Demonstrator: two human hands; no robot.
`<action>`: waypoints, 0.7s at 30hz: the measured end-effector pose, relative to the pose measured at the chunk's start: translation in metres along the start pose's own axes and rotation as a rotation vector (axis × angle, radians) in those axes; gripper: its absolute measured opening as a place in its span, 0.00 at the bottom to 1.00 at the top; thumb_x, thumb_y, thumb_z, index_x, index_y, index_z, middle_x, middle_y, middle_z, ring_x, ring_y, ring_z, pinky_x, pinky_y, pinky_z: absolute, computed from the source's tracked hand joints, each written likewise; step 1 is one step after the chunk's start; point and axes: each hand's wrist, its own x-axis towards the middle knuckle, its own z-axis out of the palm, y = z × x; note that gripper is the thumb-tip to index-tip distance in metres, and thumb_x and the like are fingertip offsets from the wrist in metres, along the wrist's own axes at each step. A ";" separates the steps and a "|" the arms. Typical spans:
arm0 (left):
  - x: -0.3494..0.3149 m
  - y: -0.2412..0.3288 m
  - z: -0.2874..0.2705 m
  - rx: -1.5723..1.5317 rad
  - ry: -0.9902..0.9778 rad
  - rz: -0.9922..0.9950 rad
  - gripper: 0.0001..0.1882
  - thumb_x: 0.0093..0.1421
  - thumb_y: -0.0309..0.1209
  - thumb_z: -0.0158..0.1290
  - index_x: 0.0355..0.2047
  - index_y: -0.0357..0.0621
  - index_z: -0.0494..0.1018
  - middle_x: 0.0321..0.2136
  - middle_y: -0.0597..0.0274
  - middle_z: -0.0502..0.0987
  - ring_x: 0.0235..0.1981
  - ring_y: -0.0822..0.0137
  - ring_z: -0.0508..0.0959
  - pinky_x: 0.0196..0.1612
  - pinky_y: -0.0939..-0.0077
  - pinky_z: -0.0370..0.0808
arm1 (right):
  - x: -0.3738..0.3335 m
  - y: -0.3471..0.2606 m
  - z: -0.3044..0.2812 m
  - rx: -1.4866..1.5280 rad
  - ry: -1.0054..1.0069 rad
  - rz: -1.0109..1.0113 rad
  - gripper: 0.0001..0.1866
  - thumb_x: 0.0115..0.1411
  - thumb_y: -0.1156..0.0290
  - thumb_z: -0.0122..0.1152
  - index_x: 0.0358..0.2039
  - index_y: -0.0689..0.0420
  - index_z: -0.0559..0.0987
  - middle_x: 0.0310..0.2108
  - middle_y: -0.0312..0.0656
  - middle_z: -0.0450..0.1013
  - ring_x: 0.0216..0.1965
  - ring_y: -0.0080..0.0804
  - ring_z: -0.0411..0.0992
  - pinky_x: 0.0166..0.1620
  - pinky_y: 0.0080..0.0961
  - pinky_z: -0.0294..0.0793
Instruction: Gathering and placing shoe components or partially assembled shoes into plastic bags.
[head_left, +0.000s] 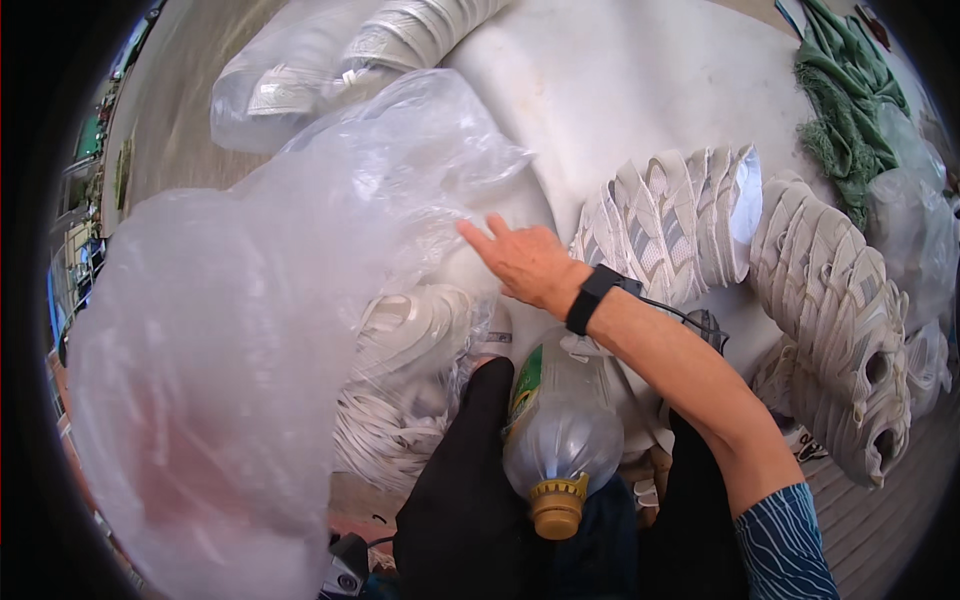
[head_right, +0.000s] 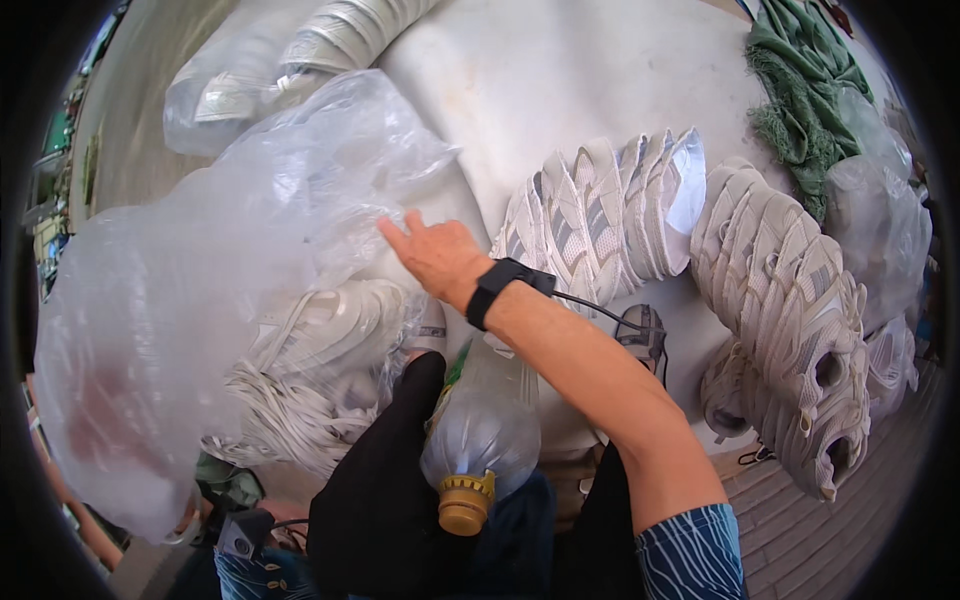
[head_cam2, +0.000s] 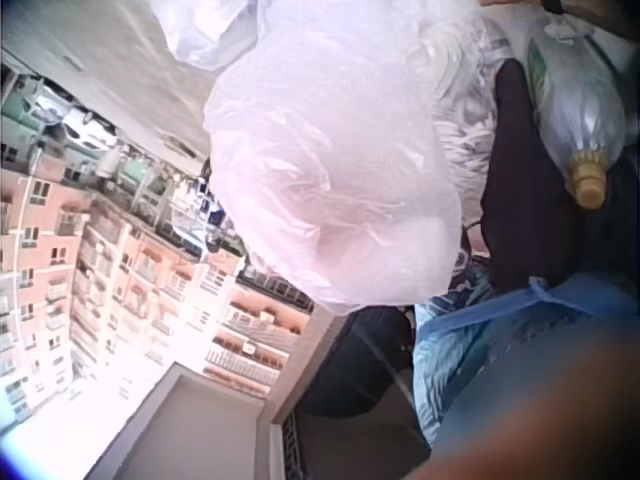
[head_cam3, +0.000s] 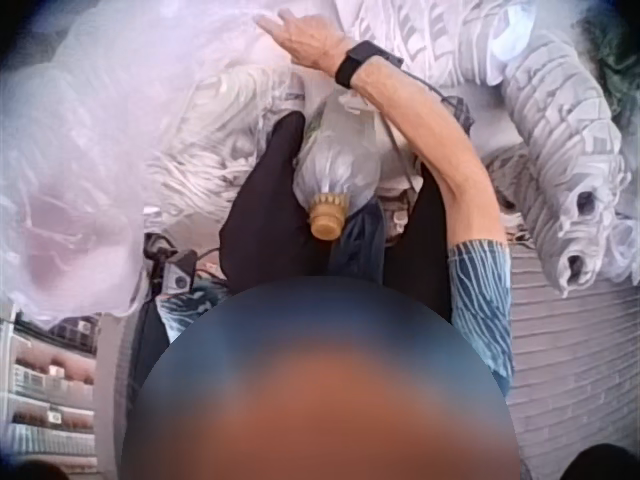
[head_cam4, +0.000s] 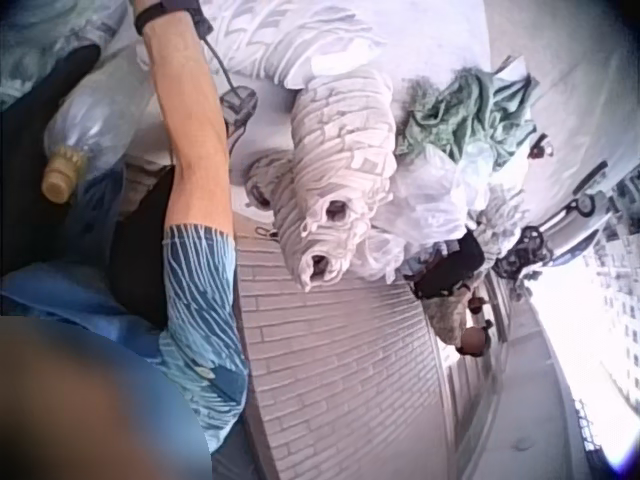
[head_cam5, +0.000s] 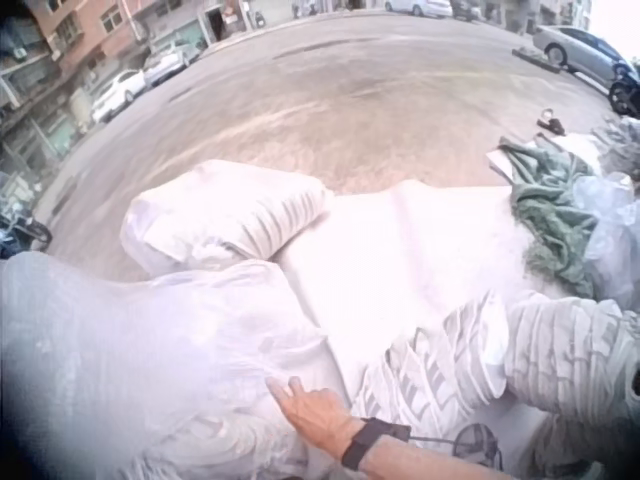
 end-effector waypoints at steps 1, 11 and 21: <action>-0.002 0.001 0.003 -0.090 -0.044 -0.068 0.25 0.67 0.41 0.35 0.59 0.38 0.56 0.53 0.48 0.67 0.53 0.50 0.69 0.55 0.54 0.67 | -0.006 0.007 0.001 0.058 -0.062 0.016 0.42 0.45 0.67 0.69 0.59 0.56 0.57 0.48 0.54 0.66 0.34 0.46 0.74 0.37 0.36 0.74; -0.010 0.018 0.028 -0.915 -0.521 -0.708 0.27 0.67 0.42 0.33 0.61 0.39 0.53 0.55 0.45 0.65 0.55 0.47 0.67 0.57 0.50 0.65 | 0.002 -0.070 -0.023 0.915 0.227 -0.373 0.36 0.45 0.59 0.66 0.53 0.60 0.65 0.42 0.48 0.69 0.40 0.49 0.71 0.44 0.35 0.73; -0.010 0.000 0.015 -0.403 -0.625 -0.451 0.24 0.69 0.42 0.32 0.58 0.42 0.59 0.57 0.48 0.65 0.57 0.52 0.66 0.52 0.50 0.69 | -0.007 0.000 -0.072 1.168 0.634 -0.036 0.19 0.58 0.62 0.55 0.45 0.61 0.71 0.39 0.42 0.73 0.40 0.38 0.72 0.45 0.28 0.73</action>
